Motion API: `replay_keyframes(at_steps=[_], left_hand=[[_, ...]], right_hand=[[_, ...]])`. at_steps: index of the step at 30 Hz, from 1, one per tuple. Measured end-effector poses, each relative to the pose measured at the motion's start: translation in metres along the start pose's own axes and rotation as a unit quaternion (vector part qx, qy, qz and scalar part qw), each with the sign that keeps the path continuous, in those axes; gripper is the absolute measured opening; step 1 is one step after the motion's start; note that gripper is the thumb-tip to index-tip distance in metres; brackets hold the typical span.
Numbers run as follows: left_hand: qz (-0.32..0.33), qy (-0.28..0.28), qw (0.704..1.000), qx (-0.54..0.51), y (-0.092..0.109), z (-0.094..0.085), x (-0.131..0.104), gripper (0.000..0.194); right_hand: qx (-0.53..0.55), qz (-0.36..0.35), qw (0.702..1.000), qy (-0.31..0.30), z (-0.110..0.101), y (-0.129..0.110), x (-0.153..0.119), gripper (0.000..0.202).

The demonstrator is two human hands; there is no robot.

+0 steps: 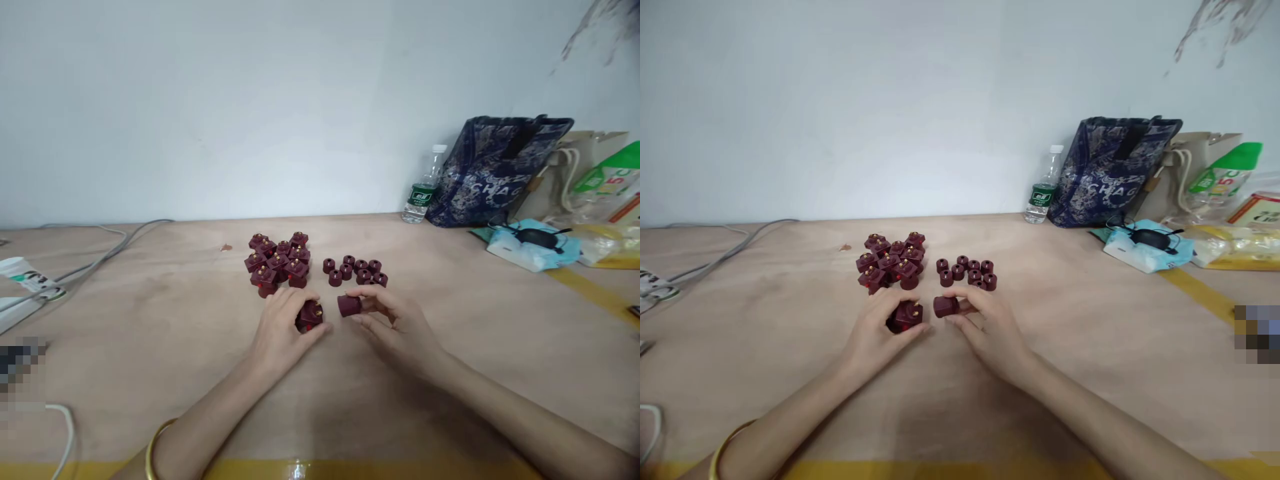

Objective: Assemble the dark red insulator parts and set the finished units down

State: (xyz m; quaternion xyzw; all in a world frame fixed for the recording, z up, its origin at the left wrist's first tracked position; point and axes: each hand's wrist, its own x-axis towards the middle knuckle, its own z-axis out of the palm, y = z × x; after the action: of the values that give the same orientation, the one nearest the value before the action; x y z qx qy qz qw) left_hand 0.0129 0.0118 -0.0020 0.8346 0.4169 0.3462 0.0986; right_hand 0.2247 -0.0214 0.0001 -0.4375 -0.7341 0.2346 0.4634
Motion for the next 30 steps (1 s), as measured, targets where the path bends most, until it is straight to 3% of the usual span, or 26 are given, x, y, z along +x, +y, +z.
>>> replay_keyframes(at_steps=[5, 8, 11, 15, 21, 27, 30], left_hand=[[-0.002, -0.034, 0.999, 0.02, 0.007, 0.005, 0.0, 0.035], [-0.033, -0.08, 0.994, -0.06, 0.011, 0.007, 0.0, 0.043], [-0.076, -0.113, 0.982, -0.135, 0.013, 0.005, 0.0, 0.053], [-0.082, -0.14, 0.972, -0.168, 0.013, 0.001, -0.001, 0.037], [-0.067, -0.1, 0.976, -0.182, 0.011, 0.001, -0.001, 0.044], [-0.099, -0.088, 0.969, -0.209, 0.006, 0.003, -0.003, 0.045], [-0.069, -0.069, 0.98, -0.174, 0.006, 0.003, -0.003, 0.046]], right_hand=[[-0.04, -0.06, 0.997, -0.036, 0.006, -0.003, 0.0, 0.028], [-0.032, -0.068, 0.995, -0.066, 0.008, 0.0, 0.001, 0.029], [-0.019, -0.047, 0.997, -0.058, 0.009, 0.007, 0.0, 0.03], [-0.006, -0.018, 0.999, -0.045, 0.009, 0.013, -0.001, 0.03], [-0.006, -0.032, 0.999, -0.029, 0.007, 0.011, -0.002, 0.031], [-0.045, -0.048, 0.998, -0.016, -0.002, 0.007, -0.001, 0.033], [-0.04, -0.04, 0.998, -0.023, -0.001, 0.006, -0.001, 0.032]])
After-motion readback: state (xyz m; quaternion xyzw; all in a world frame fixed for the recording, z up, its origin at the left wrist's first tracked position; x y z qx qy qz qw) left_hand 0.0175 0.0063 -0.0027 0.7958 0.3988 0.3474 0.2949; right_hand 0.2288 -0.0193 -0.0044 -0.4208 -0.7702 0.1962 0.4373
